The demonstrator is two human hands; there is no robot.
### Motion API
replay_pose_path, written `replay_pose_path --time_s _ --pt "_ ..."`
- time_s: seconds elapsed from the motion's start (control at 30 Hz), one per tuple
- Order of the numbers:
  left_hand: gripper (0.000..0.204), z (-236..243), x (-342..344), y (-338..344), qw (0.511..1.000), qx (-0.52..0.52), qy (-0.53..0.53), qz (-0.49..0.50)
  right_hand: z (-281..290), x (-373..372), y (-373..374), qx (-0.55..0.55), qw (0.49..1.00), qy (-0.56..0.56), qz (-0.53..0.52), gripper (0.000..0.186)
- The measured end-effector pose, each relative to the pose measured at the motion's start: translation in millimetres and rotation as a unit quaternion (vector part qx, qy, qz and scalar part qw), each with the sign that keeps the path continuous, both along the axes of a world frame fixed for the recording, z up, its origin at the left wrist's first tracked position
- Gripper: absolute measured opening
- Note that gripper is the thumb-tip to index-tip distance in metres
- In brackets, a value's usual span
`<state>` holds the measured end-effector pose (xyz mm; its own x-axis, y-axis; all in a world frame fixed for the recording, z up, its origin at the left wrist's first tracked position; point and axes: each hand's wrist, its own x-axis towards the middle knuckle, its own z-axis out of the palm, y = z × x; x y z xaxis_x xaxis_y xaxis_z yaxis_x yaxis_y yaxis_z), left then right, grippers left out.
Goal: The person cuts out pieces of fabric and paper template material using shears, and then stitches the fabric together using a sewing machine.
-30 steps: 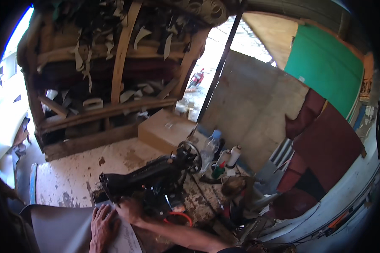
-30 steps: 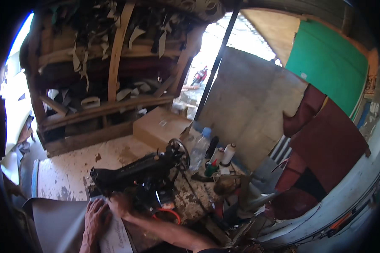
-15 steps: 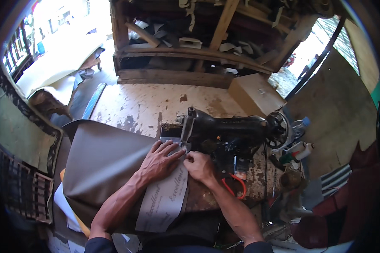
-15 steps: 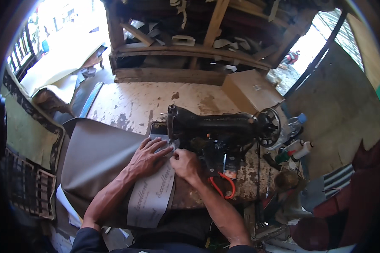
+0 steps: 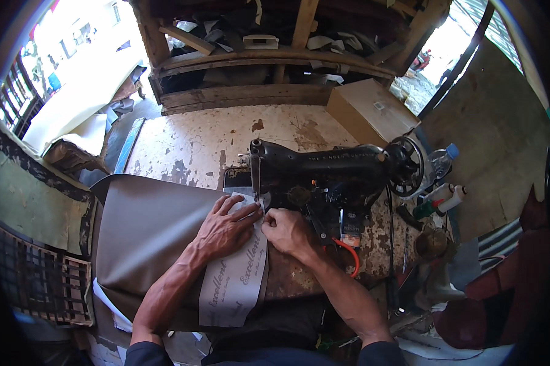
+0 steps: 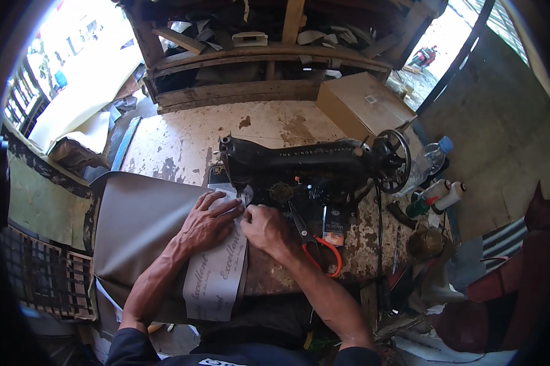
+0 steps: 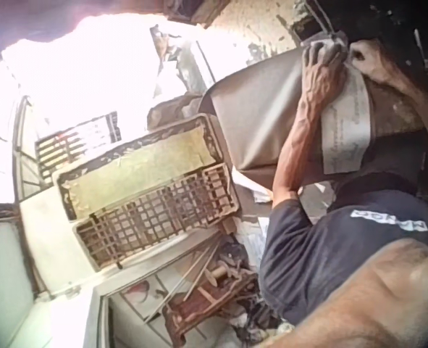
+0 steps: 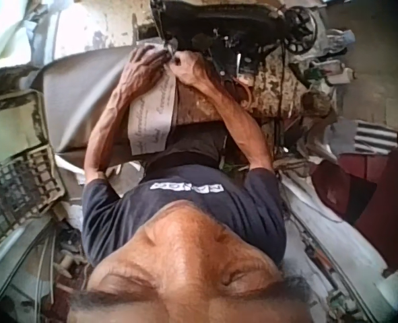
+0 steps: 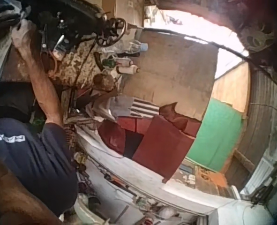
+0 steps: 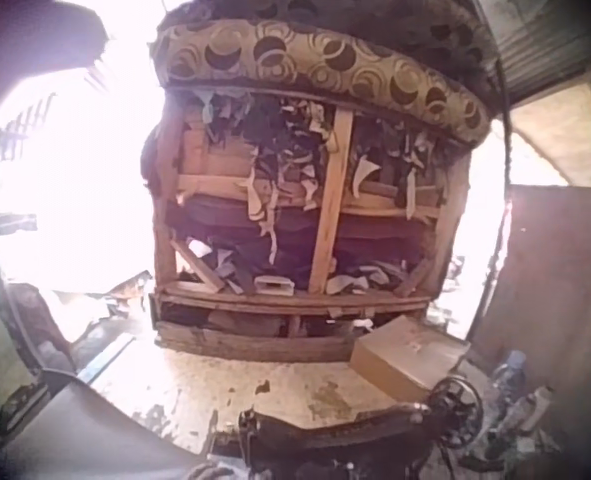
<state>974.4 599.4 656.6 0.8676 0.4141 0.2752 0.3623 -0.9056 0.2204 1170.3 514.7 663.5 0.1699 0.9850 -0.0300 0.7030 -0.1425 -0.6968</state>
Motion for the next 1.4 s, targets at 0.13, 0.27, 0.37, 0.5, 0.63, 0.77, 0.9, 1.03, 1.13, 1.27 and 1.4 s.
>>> replay_pose_path --time_s 0.13,0.27,0.37,0.5,0.63,0.77,0.9,1.03,1.13,1.27,1.4 --pt "0.047 5 3 1 1.000 -0.008 0.018 -0.005 53 23 -19 0.047 0.996 -0.020 0.077 0.024" --pt "0.046 7 0 1 1.000 -0.018 0.008 0.002 149 78 -30 0.258 0.960 -0.084 -0.074 0.016" --pt "0.044 9 2 0 1.000 -0.012 -0.007 -0.006 190 148 -13 0.304 0.883 -0.222 -0.280 0.032" --pt "0.045 6 11 2 1.000 -0.017 -0.013 -0.016 169 252 20 0.127 0.861 -0.389 -0.303 0.042" --pt "0.046 9 7 0 1.000 -0.024 -0.011 -0.004 163 271 25 -0.084 0.909 -0.334 -0.233 0.048" --pt "0.043 9 5 5 1.000 -0.018 -0.008 -0.012 161 247 5 -0.004 0.916 -0.328 -0.232 0.046" --pt "0.041 9 7 3 1.000 -0.019 -0.017 -0.009 153 234 -23 0.051 0.932 -0.178 -0.311 0.042" --pt "0.042 8 5 4 0.999 -0.028 -0.019 -0.012 127 210 -77 0.233 0.915 0.009 -0.330 0.026" --pt "0.042 10 4 4 0.999 -0.033 -0.014 -0.015 94 182 -116 0.272 0.880 -0.026 -0.388 0.025" --pt "0.044 11 7 5 1.000 -0.022 -0.010 -0.015 73 60 -126 0.229 0.933 -0.198 -0.197 0.027" --pt "0.046 12 7 6 1.000 -0.016 -0.005 -0.015 22 27 -101 0.159 0.960 -0.230 0.016 0.026"
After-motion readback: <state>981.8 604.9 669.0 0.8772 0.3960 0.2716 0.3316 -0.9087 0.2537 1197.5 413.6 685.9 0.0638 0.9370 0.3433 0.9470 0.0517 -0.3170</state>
